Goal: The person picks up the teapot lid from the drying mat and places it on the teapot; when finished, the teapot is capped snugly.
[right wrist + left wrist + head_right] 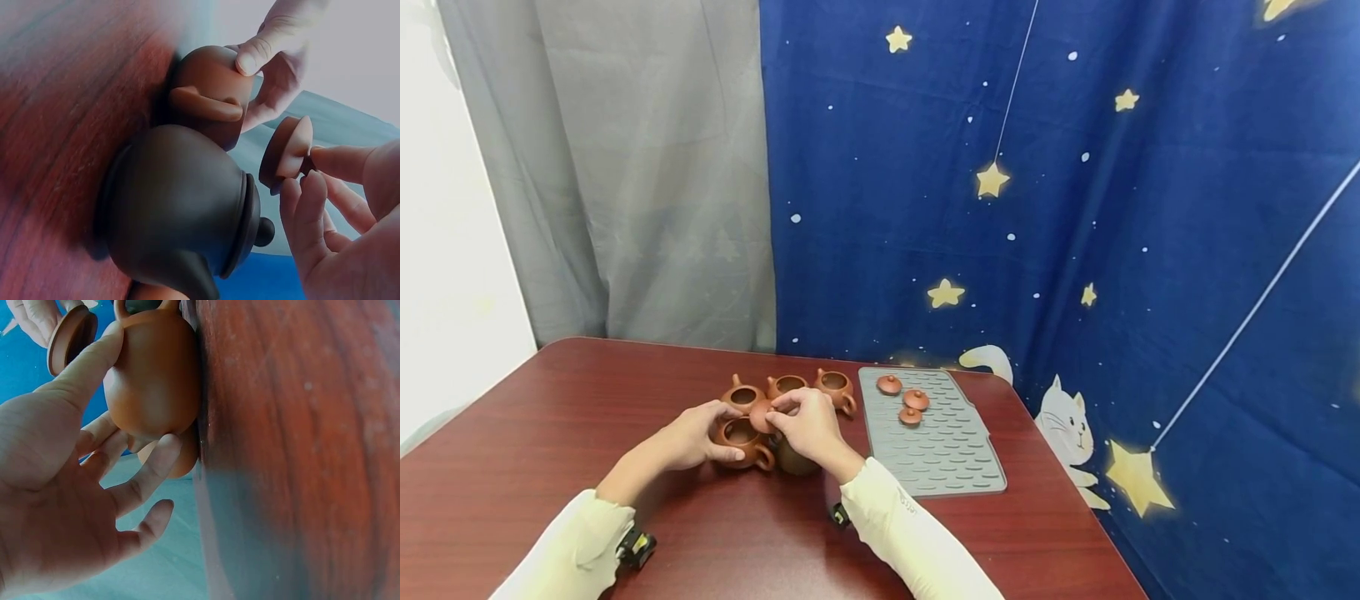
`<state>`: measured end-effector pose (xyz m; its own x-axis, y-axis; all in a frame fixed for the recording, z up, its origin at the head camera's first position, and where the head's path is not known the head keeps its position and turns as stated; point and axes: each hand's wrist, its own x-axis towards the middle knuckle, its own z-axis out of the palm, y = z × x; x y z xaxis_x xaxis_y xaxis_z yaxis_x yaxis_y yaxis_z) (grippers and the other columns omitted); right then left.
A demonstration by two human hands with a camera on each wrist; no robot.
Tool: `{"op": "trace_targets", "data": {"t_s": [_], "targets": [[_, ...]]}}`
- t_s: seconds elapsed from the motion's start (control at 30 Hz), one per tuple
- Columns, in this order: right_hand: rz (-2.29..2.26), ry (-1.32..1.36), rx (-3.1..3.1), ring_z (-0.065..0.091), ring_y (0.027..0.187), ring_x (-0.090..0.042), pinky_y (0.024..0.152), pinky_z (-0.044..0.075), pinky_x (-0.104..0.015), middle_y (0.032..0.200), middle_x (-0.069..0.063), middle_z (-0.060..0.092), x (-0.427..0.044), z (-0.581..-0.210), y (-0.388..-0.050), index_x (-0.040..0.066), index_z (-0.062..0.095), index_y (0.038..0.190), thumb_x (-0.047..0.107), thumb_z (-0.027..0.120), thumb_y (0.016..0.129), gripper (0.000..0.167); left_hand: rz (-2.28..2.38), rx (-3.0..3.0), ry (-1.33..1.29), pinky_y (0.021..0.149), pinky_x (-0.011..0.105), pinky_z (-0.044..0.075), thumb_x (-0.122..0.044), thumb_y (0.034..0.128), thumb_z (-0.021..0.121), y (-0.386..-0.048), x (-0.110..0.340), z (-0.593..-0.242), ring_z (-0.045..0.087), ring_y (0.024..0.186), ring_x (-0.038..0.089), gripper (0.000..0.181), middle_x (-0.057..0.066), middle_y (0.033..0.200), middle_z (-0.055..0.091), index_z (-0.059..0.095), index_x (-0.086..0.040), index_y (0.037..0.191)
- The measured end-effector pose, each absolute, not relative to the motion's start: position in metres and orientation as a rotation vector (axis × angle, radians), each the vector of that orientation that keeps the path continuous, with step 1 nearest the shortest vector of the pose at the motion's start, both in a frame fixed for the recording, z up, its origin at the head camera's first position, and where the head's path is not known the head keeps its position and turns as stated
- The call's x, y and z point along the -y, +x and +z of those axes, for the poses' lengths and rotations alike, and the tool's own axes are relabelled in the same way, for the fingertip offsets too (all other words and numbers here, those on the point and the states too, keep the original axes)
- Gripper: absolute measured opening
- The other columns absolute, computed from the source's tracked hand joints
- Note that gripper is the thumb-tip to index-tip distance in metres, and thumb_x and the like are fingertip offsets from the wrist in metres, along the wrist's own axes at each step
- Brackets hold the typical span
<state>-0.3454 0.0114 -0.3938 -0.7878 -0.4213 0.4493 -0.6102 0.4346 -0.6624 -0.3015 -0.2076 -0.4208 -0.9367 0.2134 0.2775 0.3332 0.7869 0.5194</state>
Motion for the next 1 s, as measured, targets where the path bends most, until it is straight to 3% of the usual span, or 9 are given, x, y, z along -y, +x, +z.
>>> {"op": "trace_targets", "data": {"t_s": [0.47, 0.67, 1.0], "targets": [[1.287, 0.904, 2.52, 0.061, 0.06, 0.002, 0.058, 0.051, -0.018, 0.077, 0.007, 0.071, 0.0, -0.393, -0.34, 0.01, 0.078, 0.089, 0.012, 0.079, 0.084, 0.005, -0.853, 2.76, -0.44, 0.095, 0.051, 0.046, -0.036, 0.0721, 0.089, -0.302, 0.208, -0.421, 0.058, 0.116, 0.035, 0.062, 0.012, 0.123, 0.064, 0.065, -0.004, 0.119], [1.218, 0.928, 2.528, 0.061, 0.065, 0.005, 0.06, 0.05, -0.016, 0.081, 0.009, 0.072, 0.005, -0.395, -0.34, 0.011, 0.079, 0.091, 0.013, 0.08, 0.084, 0.007, -0.849, 2.76, -0.438, 0.095, 0.051, 0.046, -0.037, 0.0716, 0.089, -0.304, 0.208, -0.423, 0.058, 0.116, 0.036, 0.065, 0.015, 0.124, 0.064, 0.064, -0.001, 0.12], [1.171, 0.965, 2.524, 0.061, 0.067, 0.006, 0.061, 0.049, -0.016, 0.084, 0.007, 0.073, 0.01, -0.398, -0.342, 0.011, 0.079, 0.091, 0.013, 0.08, 0.084, 0.008, -0.847, 2.771, -0.414, 0.089, 0.048, 0.048, -0.038, 0.0704, 0.089, -0.304, 0.208, -0.424, 0.061, 0.106, 0.03, 0.063, 0.012, 0.113, 0.065, 0.063, -0.002, 0.116]]}}
